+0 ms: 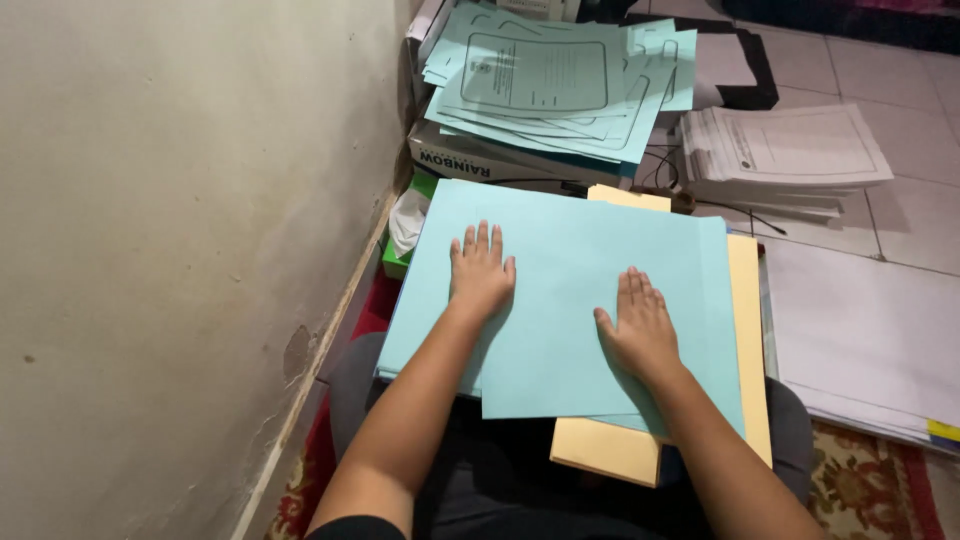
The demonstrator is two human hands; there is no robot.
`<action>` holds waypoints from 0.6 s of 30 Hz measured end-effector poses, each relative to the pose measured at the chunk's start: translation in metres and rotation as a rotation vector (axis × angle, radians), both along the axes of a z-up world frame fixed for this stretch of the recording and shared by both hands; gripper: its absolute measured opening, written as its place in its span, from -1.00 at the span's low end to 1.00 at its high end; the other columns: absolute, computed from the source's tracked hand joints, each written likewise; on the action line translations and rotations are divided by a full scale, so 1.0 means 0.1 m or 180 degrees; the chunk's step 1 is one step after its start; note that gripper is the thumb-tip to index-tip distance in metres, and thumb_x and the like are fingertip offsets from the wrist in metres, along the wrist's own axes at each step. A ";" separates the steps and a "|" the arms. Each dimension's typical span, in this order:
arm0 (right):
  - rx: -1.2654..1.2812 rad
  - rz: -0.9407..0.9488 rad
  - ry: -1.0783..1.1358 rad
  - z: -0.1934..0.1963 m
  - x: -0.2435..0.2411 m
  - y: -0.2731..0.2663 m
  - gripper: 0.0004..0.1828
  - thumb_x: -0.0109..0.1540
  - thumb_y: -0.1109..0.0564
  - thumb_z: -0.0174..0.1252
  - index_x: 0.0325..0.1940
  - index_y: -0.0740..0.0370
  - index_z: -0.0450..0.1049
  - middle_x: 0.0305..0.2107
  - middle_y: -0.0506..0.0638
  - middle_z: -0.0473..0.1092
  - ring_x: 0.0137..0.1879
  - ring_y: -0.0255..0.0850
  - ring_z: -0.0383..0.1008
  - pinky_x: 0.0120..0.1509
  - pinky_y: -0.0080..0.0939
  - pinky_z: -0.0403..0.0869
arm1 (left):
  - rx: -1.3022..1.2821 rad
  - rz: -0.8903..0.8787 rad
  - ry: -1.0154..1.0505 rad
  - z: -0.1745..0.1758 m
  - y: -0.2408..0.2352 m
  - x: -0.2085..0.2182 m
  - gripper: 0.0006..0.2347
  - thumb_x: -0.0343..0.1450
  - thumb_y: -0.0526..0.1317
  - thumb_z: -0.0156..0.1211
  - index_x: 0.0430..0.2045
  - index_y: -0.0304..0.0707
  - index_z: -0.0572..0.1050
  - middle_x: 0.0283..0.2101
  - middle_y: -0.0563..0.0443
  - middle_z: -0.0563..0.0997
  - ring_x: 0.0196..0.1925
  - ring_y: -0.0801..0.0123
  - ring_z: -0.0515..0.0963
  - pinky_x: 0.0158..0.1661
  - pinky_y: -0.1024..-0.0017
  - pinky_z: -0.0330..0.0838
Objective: The person sits on the floor and folds light blue paper sheets in half by hand. They repeatedly smooth the creases with their hands, flip the sheets over, and stack them on a pile of other papers.
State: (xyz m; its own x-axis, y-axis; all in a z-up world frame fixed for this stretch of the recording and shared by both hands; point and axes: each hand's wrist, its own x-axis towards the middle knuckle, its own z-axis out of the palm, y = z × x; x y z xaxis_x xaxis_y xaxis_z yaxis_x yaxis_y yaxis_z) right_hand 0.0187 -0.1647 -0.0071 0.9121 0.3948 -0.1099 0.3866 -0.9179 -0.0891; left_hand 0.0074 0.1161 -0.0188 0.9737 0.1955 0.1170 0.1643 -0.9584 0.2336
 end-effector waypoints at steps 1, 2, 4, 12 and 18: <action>-0.0004 -0.0006 -0.0014 -0.02 0.12 0.04 -0.08 0.38 -0.43 -0.44 0.60 0.28 -0.13 0.56 0.21 -0.19 0.67 0.04 -0.27 0.67 0.03 -0.25 | -0.0004 -0.0006 -0.0014 0.03 0.02 0.12 -0.44 0.52 0.04 -0.26 0.42 -0.23 0.19 0.48 -0.31 0.18 0.53 -0.12 0.10 0.39 -0.16 -0.14; 0.0008 -0.0010 -0.0030 -0.04 0.23 0.08 -0.08 0.38 -0.43 -0.44 0.60 0.28 -0.13 0.56 0.20 -0.19 0.67 0.04 -0.27 0.67 0.03 -0.26 | -0.0117 0.0077 0.0076 0.07 0.04 0.23 -0.42 0.52 0.05 -0.27 0.43 -0.26 0.15 0.50 -0.31 0.14 0.55 -0.10 0.05 0.41 -0.17 -0.19; 0.0026 -0.0022 -0.0056 -0.08 0.38 0.17 -0.07 0.38 -0.44 -0.44 0.60 0.28 -0.13 0.56 0.20 -0.19 0.67 0.03 -0.28 0.67 0.03 -0.27 | -0.0224 0.0150 0.0156 0.15 0.05 0.35 -0.40 0.52 0.07 -0.29 0.44 -0.29 0.11 0.52 -0.30 0.09 0.57 -0.09 0.00 0.42 -0.17 -0.24; 0.0717 -0.0135 -0.0192 0.18 0.36 0.27 -0.22 0.39 -0.31 -0.28 0.53 0.24 0.07 0.51 0.19 -0.01 0.64 -0.01 -0.12 0.68 0.02 -0.19 | -0.0237 -0.0196 0.0198 0.34 -0.17 -0.02 -0.39 0.51 0.08 -0.29 0.42 -0.37 0.13 0.52 -0.37 0.05 0.59 -0.14 -0.11 0.44 -0.19 -0.36; 0.2233 -0.0263 -0.0353 0.14 0.33 0.10 -0.52 0.43 -0.08 -0.13 0.34 0.20 0.36 0.27 0.17 0.34 0.44 0.06 0.27 0.55 0.04 0.18 | 0.0008 -0.1211 0.0494 0.51 -0.63 -1.30 -0.15 0.38 0.33 -0.09 0.41 -0.44 0.08 0.50 -0.37 0.08 0.55 -0.11 0.00 0.42 -0.12 -0.17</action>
